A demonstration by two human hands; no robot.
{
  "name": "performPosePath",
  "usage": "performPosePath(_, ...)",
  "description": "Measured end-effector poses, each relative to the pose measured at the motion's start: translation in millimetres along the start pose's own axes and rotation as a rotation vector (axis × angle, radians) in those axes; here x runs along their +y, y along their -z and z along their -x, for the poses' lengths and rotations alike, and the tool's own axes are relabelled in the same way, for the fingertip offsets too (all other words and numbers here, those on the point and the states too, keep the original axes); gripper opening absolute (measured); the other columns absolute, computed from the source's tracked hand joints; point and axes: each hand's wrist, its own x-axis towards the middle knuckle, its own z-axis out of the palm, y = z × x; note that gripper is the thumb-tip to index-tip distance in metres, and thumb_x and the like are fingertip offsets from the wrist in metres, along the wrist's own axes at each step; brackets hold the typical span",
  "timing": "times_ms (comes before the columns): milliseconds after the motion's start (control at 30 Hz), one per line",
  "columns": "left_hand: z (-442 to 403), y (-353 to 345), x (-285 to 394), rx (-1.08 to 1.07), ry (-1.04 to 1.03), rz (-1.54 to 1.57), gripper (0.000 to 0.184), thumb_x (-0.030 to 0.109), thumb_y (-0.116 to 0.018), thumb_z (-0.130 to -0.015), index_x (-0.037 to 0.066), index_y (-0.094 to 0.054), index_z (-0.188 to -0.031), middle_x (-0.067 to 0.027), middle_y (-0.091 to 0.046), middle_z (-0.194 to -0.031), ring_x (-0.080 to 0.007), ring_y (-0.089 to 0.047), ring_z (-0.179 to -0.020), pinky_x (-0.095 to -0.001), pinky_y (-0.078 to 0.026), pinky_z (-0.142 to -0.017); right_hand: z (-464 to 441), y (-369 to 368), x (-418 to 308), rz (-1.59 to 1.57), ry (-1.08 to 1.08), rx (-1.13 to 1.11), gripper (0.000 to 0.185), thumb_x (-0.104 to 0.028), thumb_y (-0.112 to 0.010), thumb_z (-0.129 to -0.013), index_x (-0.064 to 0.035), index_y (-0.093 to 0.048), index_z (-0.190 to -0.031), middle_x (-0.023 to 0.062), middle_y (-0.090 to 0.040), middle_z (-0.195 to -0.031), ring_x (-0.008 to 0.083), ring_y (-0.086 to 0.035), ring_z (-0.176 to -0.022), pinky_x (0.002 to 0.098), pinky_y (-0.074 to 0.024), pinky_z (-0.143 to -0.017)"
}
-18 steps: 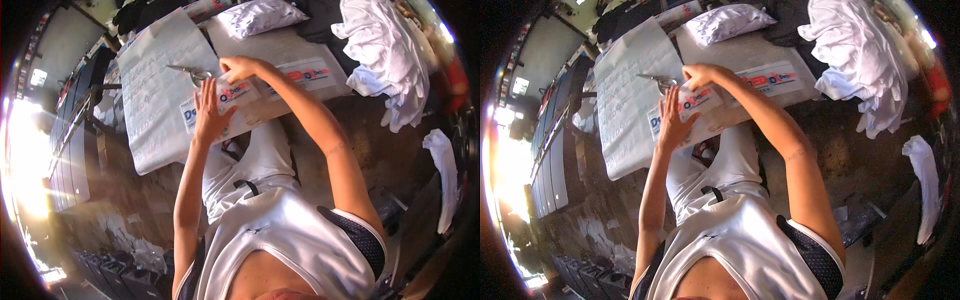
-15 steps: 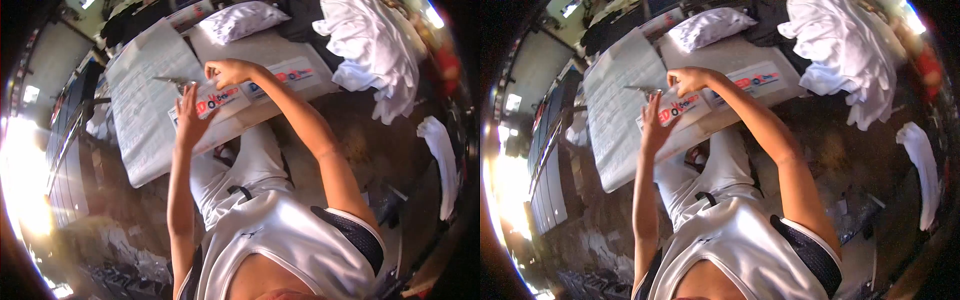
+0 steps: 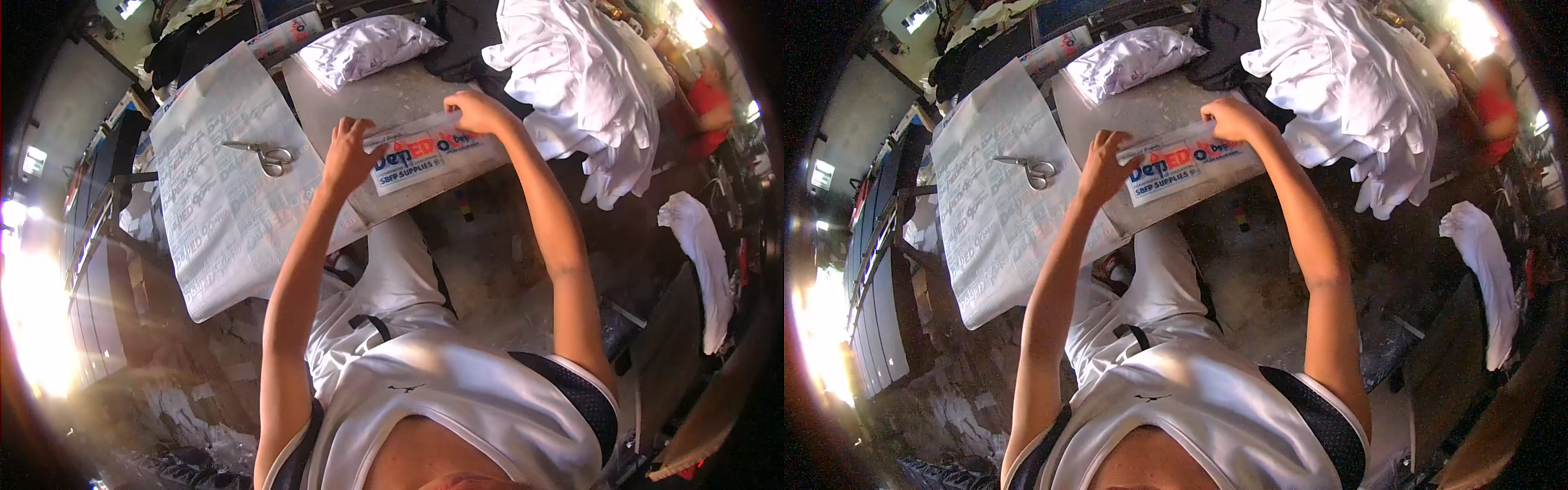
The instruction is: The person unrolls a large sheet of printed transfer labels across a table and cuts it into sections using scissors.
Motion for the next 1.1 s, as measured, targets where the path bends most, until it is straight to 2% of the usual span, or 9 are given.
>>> performPosePath(67,14,-9,20,0.322,-0.105,-0.354,0.074,0.049,-0.084,-0.083,0.004,-0.064,-0.137,-0.0222,-0.054,-0.146,-0.0374,-0.05,-0.137,-0.0503,-0.042,-0.113,20,2,-24,0.117,0.051,0.14,0.041,-0.015,-0.081,-0.074,-0.0051,-0.068,-0.112,0.0125,-0.067,-0.112,0.0335,-0.063,-0.11,0.0434,-0.0505,-0.097)
performPosePath(100,17,-10,19,0.182,-0.046,-0.324,0.095,0.059,-0.085,-0.077,-0.002,-0.055,-0.144,-0.0236,-0.046,-0.153,-0.0404,-0.04,-0.144,-0.0546,-0.034,-0.118,23,4,-33,0.227,0.098,0.278,0.044,-0.017,-0.082,-0.074,-0.0058,-0.068,-0.114,0.012,-0.066,-0.12,0.0344,-0.061,-0.117,0.0441,-0.0498,-0.1)
performPosePath(133,19,-18,9,0.226,-0.099,-0.352,0.096,0.058,-0.086,-0.075,-0.003,-0.056,-0.142,-0.0227,-0.047,-0.151,-0.0405,-0.04,-0.143,-0.054,-0.034,-0.118,20,1,-35,0.124,0.141,0.222,0.048,-0.019,-0.081,-0.072,-0.0063,-0.07,-0.116,0.0105,-0.063,-0.136,0.0341,-0.056,-0.131,0.0471,-0.0468,-0.107)
performPosePath(233,20,-22,7,0.226,-0.115,-0.338,0.097,0.06,-0.086,-0.073,-0.005,-0.058,-0.139,-0.0207,-0.051,-0.146,-0.0401,-0.043,-0.14,-0.0537,-0.035,-0.116,9,-16,-43,0.014,0.329,0.238,0.05,-0.019,-0.081,-0.072,-0.0065,-0.07,-0.119,0.0115,-0.063,-0.133,0.0344,-0.056,-0.13,0.0459,-0.0474,-0.107)
performPosePath(500,4,-1,22,0.079,0.001,-0.372,0.101,0.068,-0.09,-0.06,-0.004,-0.064,-0.126,-0.0163,-0.054,-0.127,-0.0375,-0.048,-0.124,-0.0542,-0.039,-0.104,-21,0,-54,0.066,0.246,-0.042,0.056,-0.02,-0.084,-0.067,-0.0077,-0.066,-0.119,0.0149,-0.061,-0.132,0.0366,-0.061,-0.12,0.0439,-0.0518,-0.099)
performPosePath(700,5,-9,19,0.067,0.047,-0.374,0.096,0.067,-0.091,-0.057,-0.001,-0.064,-0.121,-0.0163,-0.053,-0.125,-0.0369,-0.047,-0.124,-0.0534,-0.04,-0.103,-50,5,-47,0.067,0.261,-0.225,0.064,-0.027,-0.092,-0.06,-0.006,-0.06,-0.111,0.017,-0.065,-0.113,0.0366,-0.066,-0.107,0.0476,-0.0541,-0.085)
performPosePath(767,8,-15,12,0.167,-0.006,-0.337,0.087,0.069,-0.089,-0.063,0.005,-0.064,-0.116,-0.0133,-0.053,-0.125,-0.0368,-0.047,-0.126,-0.0528,-0.041,-0.103,-56,5,-46,0.056,0.247,-0.297,0.061,-0.024,-0.092,-0.061,-0.0051,-0.059,-0.108,0.0157,-0.063,-0.105,0.0335,-0.063,-0.1,0.0429,-0.0515,-0.083)
performPosePath(900,12,-15,12,0.206,-0.036,-0.337,0.088,0.069,-0.088,-0.065,0.006,-0.065,-0.122,-0.0143,-0.053,-0.127,-0.0369,-0.047,-0.129,-0.0533,-0.04,-0.106,-54,5,-49,0.091,0.247,-0.317,0.057,-0.025,-0.091,-0.063,-0.0041,-0.059,-0.105,0.0161,-0.062,-0.104,0.0341,-0.063,-0.099,0.0434,-0.0509,-0.082)
performPosePath(1100,10,-8,16,0.11,-0.01,-0.381,0.096,0.068,-0.087,-0.065,0.008,-0.064,-0.137,-0.0155,-0.052,-0.133,-0.0361,-0.046,-0.131,-0.0539,-0.039,-0.109,-34,4,-54,0.092,0.335,-0.139,0.052,-0.021,-0.088,-0.065,-0.0033,-0.058,-0.104,0.0184,-0.063,-0.104,0.0376,-0.064,-0.098,0.0459,-0.0505,-0.081)
